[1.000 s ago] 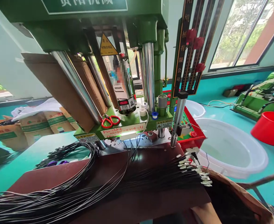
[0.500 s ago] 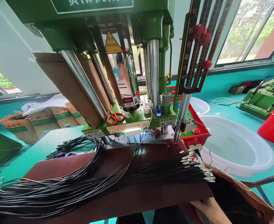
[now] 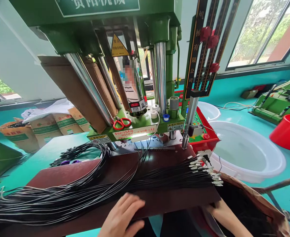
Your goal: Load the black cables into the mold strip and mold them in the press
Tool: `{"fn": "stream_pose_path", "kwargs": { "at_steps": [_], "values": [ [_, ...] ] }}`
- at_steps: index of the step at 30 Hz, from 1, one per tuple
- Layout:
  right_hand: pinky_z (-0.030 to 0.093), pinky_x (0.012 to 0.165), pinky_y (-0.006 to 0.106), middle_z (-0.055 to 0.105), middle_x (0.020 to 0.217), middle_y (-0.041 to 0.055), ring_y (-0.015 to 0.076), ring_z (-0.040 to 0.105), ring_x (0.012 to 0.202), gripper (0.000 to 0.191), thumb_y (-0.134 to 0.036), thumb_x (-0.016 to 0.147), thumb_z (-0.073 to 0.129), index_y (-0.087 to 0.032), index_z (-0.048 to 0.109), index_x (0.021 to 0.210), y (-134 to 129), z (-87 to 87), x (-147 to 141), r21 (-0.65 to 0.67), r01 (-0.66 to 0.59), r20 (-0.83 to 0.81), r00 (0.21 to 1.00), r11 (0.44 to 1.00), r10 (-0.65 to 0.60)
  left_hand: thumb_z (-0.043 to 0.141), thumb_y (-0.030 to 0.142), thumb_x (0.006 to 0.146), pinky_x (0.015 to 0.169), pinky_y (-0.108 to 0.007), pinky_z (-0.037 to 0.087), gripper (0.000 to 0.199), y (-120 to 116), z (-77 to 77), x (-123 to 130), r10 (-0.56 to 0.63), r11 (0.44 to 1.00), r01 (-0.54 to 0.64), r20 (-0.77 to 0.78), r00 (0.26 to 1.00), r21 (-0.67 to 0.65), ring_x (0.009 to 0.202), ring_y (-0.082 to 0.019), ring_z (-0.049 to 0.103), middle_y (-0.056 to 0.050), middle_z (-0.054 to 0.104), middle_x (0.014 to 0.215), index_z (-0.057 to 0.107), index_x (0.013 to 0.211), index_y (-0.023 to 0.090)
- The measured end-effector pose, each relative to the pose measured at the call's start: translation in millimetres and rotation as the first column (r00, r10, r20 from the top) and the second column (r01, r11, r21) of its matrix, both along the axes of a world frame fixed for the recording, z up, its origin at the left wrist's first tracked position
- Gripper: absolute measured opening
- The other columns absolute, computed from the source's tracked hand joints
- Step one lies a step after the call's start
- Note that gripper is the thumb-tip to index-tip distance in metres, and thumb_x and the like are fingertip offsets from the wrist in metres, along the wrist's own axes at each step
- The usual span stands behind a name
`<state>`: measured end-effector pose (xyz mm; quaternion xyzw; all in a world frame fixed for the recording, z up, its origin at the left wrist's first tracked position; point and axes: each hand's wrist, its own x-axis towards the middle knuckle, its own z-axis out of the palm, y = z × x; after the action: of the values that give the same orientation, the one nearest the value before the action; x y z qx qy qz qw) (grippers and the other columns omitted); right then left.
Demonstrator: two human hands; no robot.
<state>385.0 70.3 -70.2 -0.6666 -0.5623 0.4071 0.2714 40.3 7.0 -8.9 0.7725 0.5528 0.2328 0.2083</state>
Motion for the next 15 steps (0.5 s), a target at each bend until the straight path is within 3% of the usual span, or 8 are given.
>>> {"fn": "stream_pose_path", "kwargs": {
  "at_steps": [3, 7, 9, 11, 15],
  "values": [
    [0.048, 0.084, 0.038, 0.067, 0.103, 0.0128, 0.0331, 0.059, 0.096, 0.052, -0.037, 0.061, 0.051, -0.012, 0.062, 0.105, -3.5, 2.0, 3.0, 0.018, -0.026, 0.029, 0.999, 1.0, 0.025, 0.061, 0.025, 0.074, 0.084, -0.044, 0.044, 0.037, 49.1, 20.3, 32.5, -0.077, 0.993, 0.097, -0.254, 0.964, 0.067, 0.098, -0.027, 0.052, -0.008, 0.059, 0.109, 0.056, 0.11, 0.021],
    [0.045, 0.089, 0.035, 0.062, 0.114, 0.0129, 0.0284, 0.059, 0.097, 0.05, -0.032, 0.071, 0.05, -0.01, 0.056, 0.115, -14.7, 9.7, 9.6, 0.06, -0.201, 0.029, 0.979, 0.978, 0.2, 0.061, 0.022, 0.073, 0.08, -0.044, 0.043, 0.026, 85.5, 36.1, 50.1, -0.15, 0.988, 0.146, -0.444, 0.883, -0.042, 0.09, -0.027, 0.054, -0.008, 0.061, 0.095, 0.059, 0.099, 0.016],
    [0.042, 0.093, 0.033, 0.058, 0.119, 0.012, 0.0254, 0.056, 0.103, 0.051, -0.028, 0.075, 0.049, -0.011, 0.048, 0.124, -21.5, 13.9, 12.4, 0.08, -0.251, 0.009, 0.968, 0.965, 0.251, 0.058, 0.021, 0.075, 0.078, -0.038, 0.043, 0.019, 96.8, 38.6, 47.3, -0.249, 0.968, 0.216, -0.397, 0.883, -0.128, 0.088, -0.024, 0.055, -0.007, 0.06, 0.093, 0.059, 0.093, 0.016],
    [0.04, 0.095, 0.031, 0.056, 0.123, 0.0106, 0.0229, 0.054, 0.107, 0.055, -0.023, 0.076, 0.047, -0.013, 0.04, 0.13, -27.9, 18.9, 14.5, 0.085, -0.263, 0.026, 0.965, 0.961, 0.261, 0.055, 0.021, 0.076, 0.074, -0.03, 0.042, 0.012, 106.8, 39.7, 41.2, -0.325, 0.94, 0.284, -0.249, 0.912, -0.187, 0.085, -0.02, 0.054, -0.004, 0.058, 0.09, 0.059, 0.087, 0.018],
    [0.038, 0.095, 0.031, 0.058, 0.12, 0.0063, 0.0235, 0.052, 0.109, 0.053, -0.016, 0.071, 0.047, -0.02, 0.049, 0.123, -38.0, 36.1, 15.4, 0.037, -0.287, 0.146, 0.949, 0.957, 0.279, 0.054, 0.019, 0.071, 0.067, -0.023, 0.037, 0.007, 121.0, 36.1, 33.0, -0.288, 0.92, 0.301, 0.088, 0.954, -0.252, 0.075, -0.013, 0.05, 0.002, 0.053, 0.078, 0.057, 0.078, 0.019]
  ]
}}
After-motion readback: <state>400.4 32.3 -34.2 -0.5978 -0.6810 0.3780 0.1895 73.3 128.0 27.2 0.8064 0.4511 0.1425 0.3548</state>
